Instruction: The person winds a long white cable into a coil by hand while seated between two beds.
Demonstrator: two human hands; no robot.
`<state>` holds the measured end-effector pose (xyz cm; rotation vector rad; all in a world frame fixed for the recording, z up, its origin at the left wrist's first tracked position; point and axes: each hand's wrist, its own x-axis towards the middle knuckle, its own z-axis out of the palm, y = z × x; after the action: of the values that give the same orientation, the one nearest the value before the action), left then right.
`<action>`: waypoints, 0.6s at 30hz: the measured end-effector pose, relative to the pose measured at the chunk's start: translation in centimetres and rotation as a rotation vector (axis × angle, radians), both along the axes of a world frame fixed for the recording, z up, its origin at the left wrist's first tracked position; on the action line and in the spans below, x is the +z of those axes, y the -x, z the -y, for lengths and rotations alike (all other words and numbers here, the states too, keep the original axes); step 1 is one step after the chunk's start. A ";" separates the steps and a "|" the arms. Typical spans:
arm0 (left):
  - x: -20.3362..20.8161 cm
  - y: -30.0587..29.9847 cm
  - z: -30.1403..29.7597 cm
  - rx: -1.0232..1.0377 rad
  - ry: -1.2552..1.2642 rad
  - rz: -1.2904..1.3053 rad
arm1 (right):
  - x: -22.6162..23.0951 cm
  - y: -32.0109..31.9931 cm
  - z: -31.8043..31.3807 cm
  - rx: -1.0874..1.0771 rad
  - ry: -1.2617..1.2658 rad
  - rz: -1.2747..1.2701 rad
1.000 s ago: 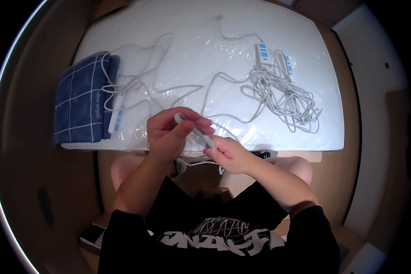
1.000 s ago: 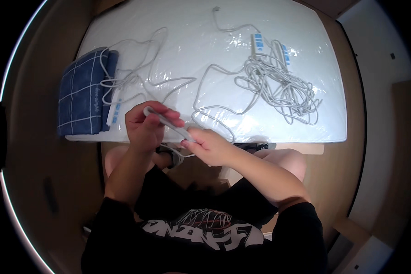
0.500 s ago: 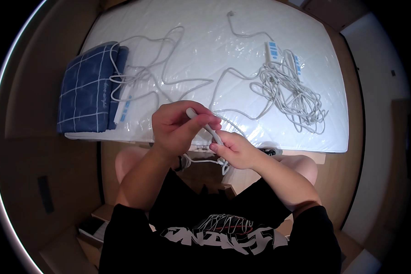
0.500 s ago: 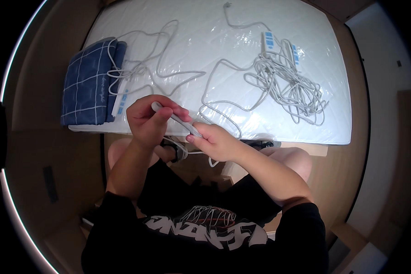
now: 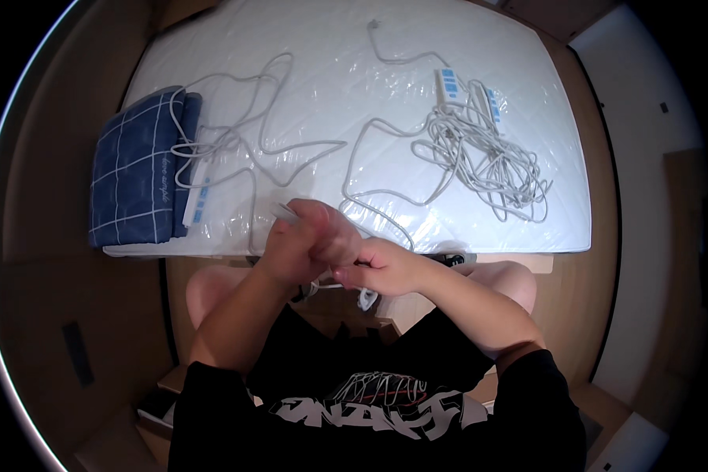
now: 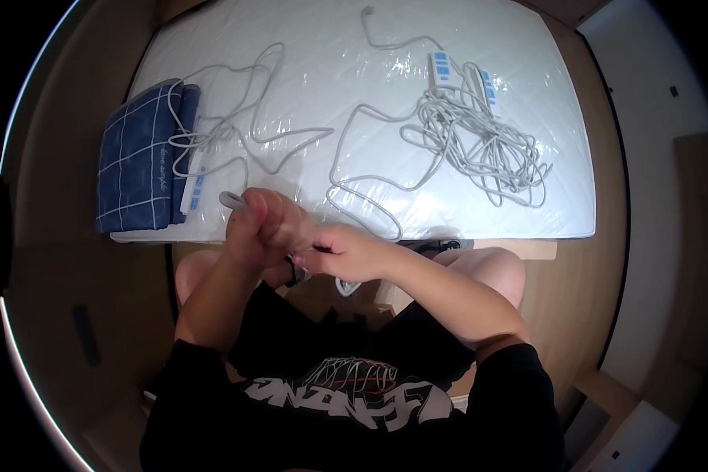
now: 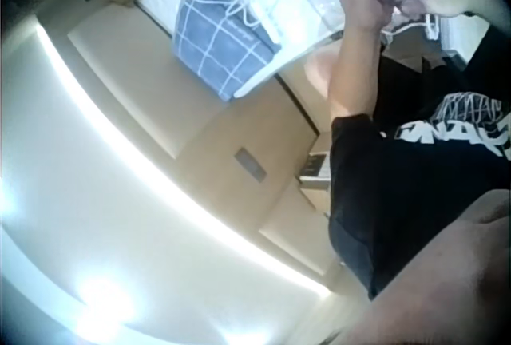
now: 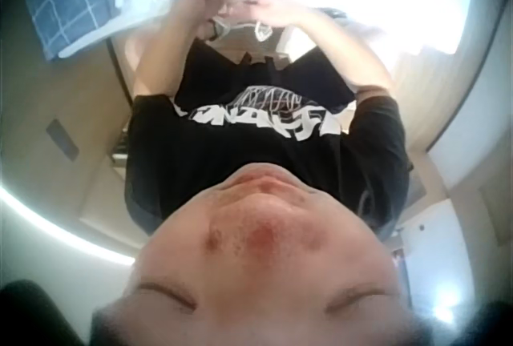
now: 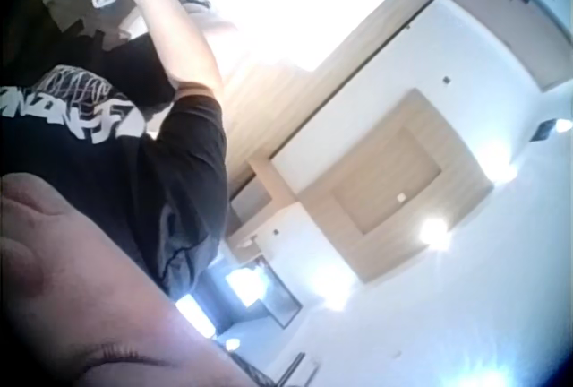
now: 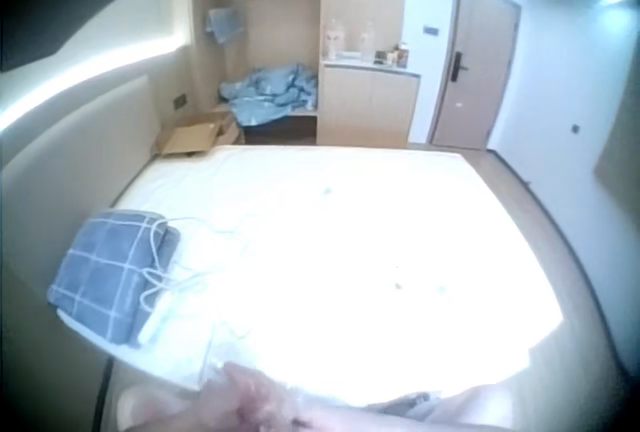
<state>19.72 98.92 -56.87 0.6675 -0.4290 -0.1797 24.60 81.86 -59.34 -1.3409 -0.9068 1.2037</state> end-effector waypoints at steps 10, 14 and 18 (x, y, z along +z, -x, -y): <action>0.7 -0.3 -0.4 0.296 -0.130 -0.062 | -1.0 0.0 0.5 -0.143 0.016 0.534; -0.8 -0.1 1.4 0.284 -0.356 0.022 | 0.6 -0.3 0.7 -0.042 0.042 0.318; -1.7 0.3 1.9 0.299 -0.500 -0.067 | -0.1 -0.1 0.8 -0.260 -0.029 0.119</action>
<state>19.40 97.02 -58.52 1.2035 -0.2125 -0.0222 24.71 81.06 -59.40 -1.4687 -0.8011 0.9166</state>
